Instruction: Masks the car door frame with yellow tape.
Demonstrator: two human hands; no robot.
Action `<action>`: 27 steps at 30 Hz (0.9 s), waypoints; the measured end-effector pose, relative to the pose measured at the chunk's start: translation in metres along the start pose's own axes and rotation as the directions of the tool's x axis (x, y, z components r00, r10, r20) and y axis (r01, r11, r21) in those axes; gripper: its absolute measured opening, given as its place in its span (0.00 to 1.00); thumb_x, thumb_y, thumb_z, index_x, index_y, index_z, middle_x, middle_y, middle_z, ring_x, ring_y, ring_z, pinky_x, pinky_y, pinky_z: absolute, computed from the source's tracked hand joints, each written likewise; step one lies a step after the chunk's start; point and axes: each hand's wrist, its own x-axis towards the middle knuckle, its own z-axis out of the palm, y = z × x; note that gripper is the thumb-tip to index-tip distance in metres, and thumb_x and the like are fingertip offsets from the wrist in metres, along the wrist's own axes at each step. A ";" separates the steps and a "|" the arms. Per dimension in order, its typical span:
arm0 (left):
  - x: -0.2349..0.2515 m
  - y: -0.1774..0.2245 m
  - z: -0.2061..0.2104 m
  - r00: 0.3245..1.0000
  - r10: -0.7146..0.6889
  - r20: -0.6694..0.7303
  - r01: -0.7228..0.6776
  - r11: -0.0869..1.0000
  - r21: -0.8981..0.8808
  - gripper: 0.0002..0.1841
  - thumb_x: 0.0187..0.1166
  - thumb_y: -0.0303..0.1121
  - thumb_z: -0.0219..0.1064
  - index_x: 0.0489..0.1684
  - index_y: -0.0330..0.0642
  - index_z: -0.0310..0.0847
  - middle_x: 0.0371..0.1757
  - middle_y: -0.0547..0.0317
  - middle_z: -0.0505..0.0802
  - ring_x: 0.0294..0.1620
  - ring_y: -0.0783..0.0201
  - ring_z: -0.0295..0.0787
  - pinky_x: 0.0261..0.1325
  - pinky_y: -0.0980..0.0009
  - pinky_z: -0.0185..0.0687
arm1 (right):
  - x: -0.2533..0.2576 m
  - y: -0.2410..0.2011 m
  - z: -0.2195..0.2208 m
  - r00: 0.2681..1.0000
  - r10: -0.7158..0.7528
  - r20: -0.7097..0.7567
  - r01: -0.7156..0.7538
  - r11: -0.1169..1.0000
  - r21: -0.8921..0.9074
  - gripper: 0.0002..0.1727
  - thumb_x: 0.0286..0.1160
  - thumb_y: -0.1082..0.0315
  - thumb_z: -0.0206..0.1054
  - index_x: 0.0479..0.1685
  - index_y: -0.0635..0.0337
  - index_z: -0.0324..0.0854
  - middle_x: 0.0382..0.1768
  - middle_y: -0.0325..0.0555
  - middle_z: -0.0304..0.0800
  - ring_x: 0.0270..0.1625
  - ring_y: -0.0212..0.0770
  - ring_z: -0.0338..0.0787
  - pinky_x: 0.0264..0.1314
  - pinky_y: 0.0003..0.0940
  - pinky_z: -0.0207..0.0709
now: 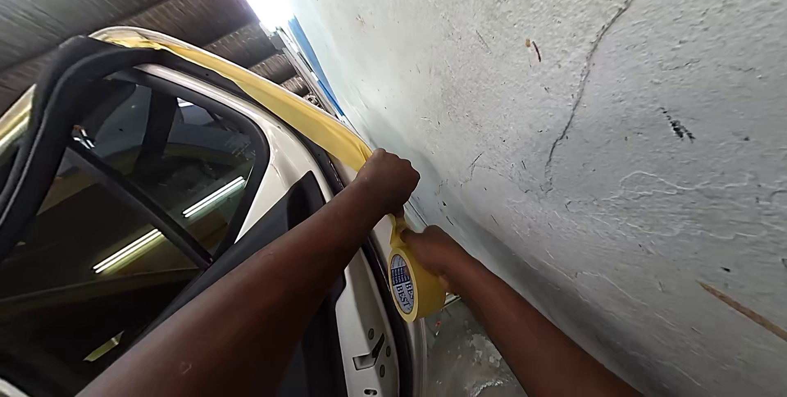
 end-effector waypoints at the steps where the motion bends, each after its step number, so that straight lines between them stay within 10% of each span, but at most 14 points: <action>1: -0.001 0.000 0.000 1.000 0.002 -0.009 -0.002 1.000 -0.003 0.20 0.68 0.49 0.79 0.35 0.39 0.87 0.42 0.49 0.92 0.50 0.48 0.89 0.52 0.46 0.78 | -0.009 0.014 0.004 0.998 -0.057 -0.034 0.059 0.996 0.064 0.34 0.86 0.37 0.54 0.65 0.62 0.74 0.46 0.54 0.88 0.46 0.46 0.91 0.51 0.47 0.84; 5: -0.002 -0.002 0.000 0.999 -0.014 -0.038 0.015 1.000 0.003 0.21 0.67 0.51 0.80 0.35 0.40 0.87 0.41 0.50 0.92 0.48 0.48 0.89 0.50 0.47 0.78 | -0.036 0.090 0.036 0.870 -0.359 -0.339 0.442 0.873 0.208 0.25 0.86 0.49 0.59 0.72 0.57 0.72 0.36 0.42 0.94 0.34 0.37 0.95 0.39 0.39 0.91; 7: -0.002 0.000 -0.001 0.999 -0.016 -0.034 0.016 1.000 0.000 0.21 0.65 0.51 0.81 0.34 0.39 0.87 0.40 0.49 0.91 0.47 0.47 0.89 0.47 0.46 0.79 | -0.032 0.116 0.040 0.897 -0.296 -0.329 0.375 0.903 0.211 0.26 0.85 0.51 0.61 0.75 0.55 0.73 0.39 0.44 0.93 0.32 0.38 0.92 0.38 0.40 0.89; 12: -0.005 0.000 -0.005 1.000 -0.028 0.000 0.028 0.999 0.024 0.23 0.66 0.53 0.81 0.32 0.40 0.87 0.40 0.49 0.91 0.47 0.47 0.90 0.45 0.48 0.81 | -0.029 0.125 0.059 0.964 -0.188 -0.189 0.213 0.970 0.121 0.20 0.88 0.49 0.59 0.48 0.56 0.87 0.37 0.43 0.90 0.39 0.40 0.90 0.45 0.44 0.84; 27: 0.003 -0.005 -0.006 1.000 0.011 -0.003 -0.011 1.000 0.024 0.22 0.66 0.54 0.81 0.25 0.44 0.85 0.33 0.54 0.89 0.41 0.50 0.89 0.40 0.49 0.81 | 0.001 0.098 0.044 0.995 0.092 -0.027 -0.091 0.995 0.037 0.26 0.88 0.44 0.58 0.46 0.60 0.87 0.43 0.51 0.89 0.49 0.46 0.89 0.53 0.50 0.81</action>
